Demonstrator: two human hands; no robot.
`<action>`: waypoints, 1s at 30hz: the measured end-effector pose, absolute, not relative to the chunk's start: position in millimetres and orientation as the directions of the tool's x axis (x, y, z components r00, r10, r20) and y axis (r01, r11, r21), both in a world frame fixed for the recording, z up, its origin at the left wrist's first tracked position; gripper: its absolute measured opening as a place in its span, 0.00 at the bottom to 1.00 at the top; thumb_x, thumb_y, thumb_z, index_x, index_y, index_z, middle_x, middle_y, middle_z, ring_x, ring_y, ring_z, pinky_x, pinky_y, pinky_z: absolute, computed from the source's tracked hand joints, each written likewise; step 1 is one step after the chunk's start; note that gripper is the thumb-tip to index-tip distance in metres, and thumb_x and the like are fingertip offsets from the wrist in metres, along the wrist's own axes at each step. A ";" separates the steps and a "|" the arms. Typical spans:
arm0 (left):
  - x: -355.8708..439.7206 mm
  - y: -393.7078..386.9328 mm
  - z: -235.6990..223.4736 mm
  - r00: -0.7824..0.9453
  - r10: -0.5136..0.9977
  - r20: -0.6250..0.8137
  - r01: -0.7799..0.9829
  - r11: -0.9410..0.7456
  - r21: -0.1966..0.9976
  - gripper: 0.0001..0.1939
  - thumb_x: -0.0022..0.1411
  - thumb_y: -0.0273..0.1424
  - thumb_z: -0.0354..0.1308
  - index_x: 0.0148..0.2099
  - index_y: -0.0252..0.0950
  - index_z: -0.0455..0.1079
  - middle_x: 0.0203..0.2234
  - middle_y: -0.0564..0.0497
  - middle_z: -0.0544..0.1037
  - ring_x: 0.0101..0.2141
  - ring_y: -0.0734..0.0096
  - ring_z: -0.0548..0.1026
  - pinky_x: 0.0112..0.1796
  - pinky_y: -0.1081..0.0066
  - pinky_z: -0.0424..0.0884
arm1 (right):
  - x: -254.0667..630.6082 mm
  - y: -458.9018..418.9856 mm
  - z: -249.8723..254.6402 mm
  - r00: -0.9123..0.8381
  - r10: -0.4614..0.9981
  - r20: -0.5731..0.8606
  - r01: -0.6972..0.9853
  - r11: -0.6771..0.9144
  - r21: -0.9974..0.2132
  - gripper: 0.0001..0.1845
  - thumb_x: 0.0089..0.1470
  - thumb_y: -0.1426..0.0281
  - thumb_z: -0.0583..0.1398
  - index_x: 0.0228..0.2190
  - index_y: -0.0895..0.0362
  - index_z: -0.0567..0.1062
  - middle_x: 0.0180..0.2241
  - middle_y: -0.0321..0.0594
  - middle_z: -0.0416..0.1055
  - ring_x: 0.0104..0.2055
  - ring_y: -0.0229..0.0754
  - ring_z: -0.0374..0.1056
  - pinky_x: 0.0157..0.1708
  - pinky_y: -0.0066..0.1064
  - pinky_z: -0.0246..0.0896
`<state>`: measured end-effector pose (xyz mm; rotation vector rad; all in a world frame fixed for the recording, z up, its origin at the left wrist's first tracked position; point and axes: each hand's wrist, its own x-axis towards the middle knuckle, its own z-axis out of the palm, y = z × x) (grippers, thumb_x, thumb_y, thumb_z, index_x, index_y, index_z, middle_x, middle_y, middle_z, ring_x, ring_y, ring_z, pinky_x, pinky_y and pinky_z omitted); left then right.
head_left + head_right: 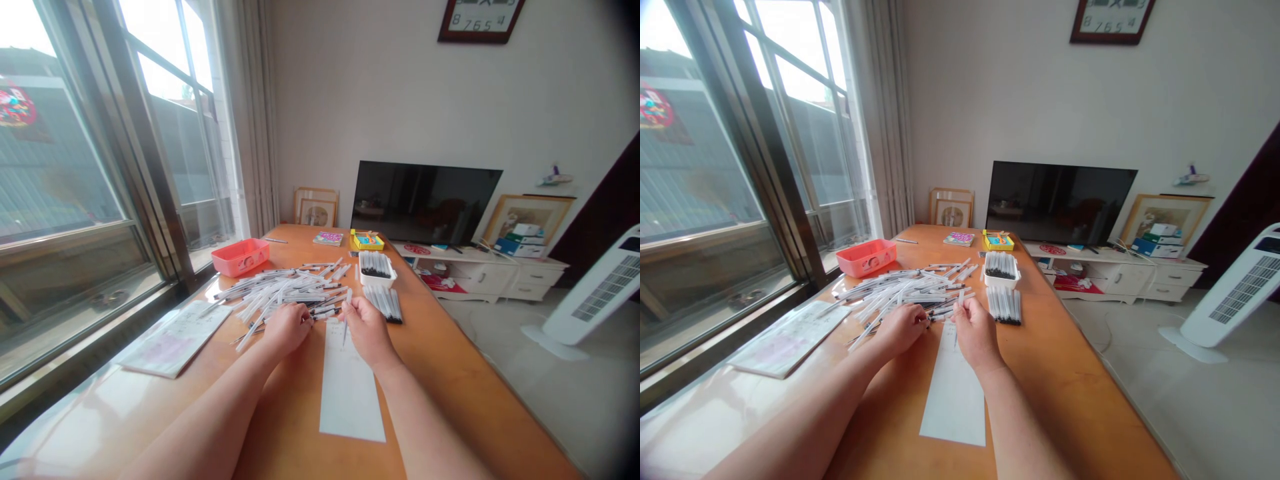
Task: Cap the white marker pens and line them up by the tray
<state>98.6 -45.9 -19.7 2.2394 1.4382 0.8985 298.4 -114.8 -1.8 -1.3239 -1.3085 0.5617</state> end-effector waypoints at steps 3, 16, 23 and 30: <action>100.5 -47.3 -20.4 0.289 0.892 0.347 0.701 -0.444 0.558 0.04 0.54 0.29 0.64 0.27 0.40 0.73 0.29 0.47 0.77 0.33 0.60 0.71 0.37 0.68 0.61 | 296.2 -116.0 -2.7 0.250 0.902 0.353 0.362 0.251 -0.898 0.21 0.60 0.49 0.59 0.29 0.54 0.73 0.27 0.38 0.76 0.26 0.41 0.65 0.26 0.30 0.56; 104.8 -57.6 3.7 0.288 0.956 0.052 -0.060 -0.036 0.998 0.08 0.54 0.34 0.68 0.34 0.36 0.75 0.28 0.51 0.76 0.27 0.73 0.68 0.31 0.73 0.60 | 290.2 -124.8 2.2 0.080 0.899 0.430 0.524 0.329 -0.785 0.20 0.64 0.54 0.55 0.40 0.52 0.82 0.26 0.37 0.74 0.27 0.42 0.65 0.27 0.29 0.57; 99.6 -57.5 12.2 0.379 0.925 -0.015 -0.404 0.180 0.897 0.13 0.52 0.29 0.73 0.40 0.33 0.77 0.33 0.48 0.78 0.31 0.74 0.71 0.36 0.73 0.66 | 286.6 -129.5 7.1 -0.020 0.891 0.453 0.663 0.351 -0.661 0.17 0.66 0.59 0.55 0.41 0.52 0.82 0.33 0.40 0.78 0.36 0.44 0.70 0.35 0.29 0.61; 103.5 -62.4 13.1 0.391 0.920 -0.006 -0.405 0.178 0.897 0.12 0.51 0.28 0.74 0.38 0.33 0.78 0.29 0.51 0.76 0.29 0.76 0.69 0.35 0.73 0.65 | 287.0 -130.3 7.3 -0.018 0.889 0.458 0.699 0.339 -0.630 0.15 0.65 0.61 0.56 0.40 0.51 0.82 0.33 0.40 0.78 0.36 0.44 0.71 0.36 0.29 0.60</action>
